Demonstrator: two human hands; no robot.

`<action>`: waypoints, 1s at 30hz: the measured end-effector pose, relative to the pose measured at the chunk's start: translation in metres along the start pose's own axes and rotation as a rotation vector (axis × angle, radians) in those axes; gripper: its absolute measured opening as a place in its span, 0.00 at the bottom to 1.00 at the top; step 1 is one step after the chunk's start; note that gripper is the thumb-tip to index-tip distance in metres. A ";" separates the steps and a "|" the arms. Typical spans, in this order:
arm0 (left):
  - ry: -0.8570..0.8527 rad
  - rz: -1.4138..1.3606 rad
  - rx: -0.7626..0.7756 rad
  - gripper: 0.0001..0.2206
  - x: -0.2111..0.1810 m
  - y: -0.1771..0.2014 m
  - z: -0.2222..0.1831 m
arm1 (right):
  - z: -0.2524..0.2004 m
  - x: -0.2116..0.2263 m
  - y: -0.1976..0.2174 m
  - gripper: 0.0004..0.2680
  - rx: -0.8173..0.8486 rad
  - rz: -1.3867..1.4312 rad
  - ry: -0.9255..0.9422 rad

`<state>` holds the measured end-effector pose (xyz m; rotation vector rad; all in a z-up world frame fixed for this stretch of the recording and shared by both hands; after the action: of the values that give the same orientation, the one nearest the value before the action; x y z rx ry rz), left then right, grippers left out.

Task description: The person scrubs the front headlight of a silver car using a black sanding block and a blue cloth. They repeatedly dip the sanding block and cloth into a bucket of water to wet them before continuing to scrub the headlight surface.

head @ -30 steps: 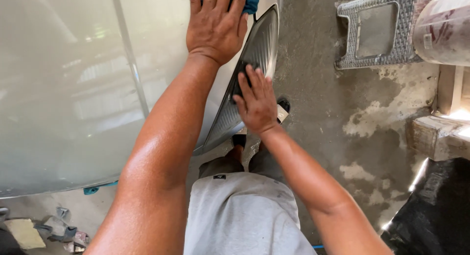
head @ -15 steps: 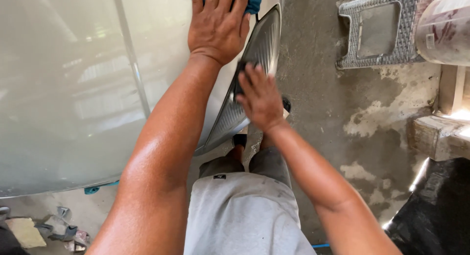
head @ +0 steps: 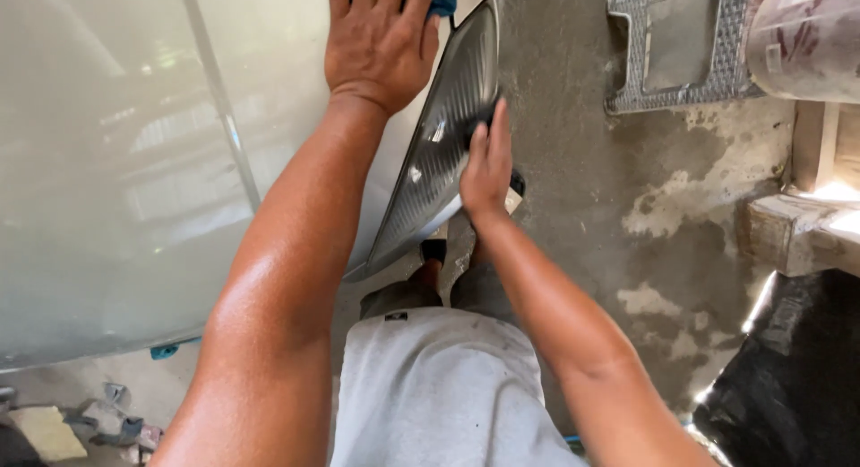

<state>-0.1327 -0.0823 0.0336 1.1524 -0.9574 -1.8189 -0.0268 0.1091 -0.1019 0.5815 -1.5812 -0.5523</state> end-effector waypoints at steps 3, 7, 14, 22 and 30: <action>0.003 0.020 0.000 0.22 0.004 0.000 0.007 | 0.067 0.039 0.012 0.21 -0.007 -0.030 0.132; -0.001 0.027 0.015 0.22 0.003 0.001 0.005 | 0.053 0.043 0.021 0.23 -0.019 -0.061 0.216; -0.015 0.051 0.004 0.25 0.000 0.005 0.006 | 0.050 -0.043 -0.010 0.22 0.114 0.255 -0.286; 0.008 0.047 0.029 0.24 0.005 0.003 0.011 | 0.060 -0.029 -0.008 0.23 0.108 0.211 -0.062; 0.018 0.013 0.030 0.22 0.005 0.002 0.007 | 0.088 0.015 0.010 0.21 0.057 0.338 -0.167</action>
<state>-0.1405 -0.0864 0.0358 1.1759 -0.9825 -1.7873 -0.1164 0.1081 -0.0914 0.3054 -1.8121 -0.3072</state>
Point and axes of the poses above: each hand's wrist, its own z-axis towards the middle knuckle, its own y-axis out of the back of the hand, x = y × z, the point moved 5 cm from there along z, towards the middle knuckle, and after that the axes turned 12 degrees about -z, right-handed, at the moved point
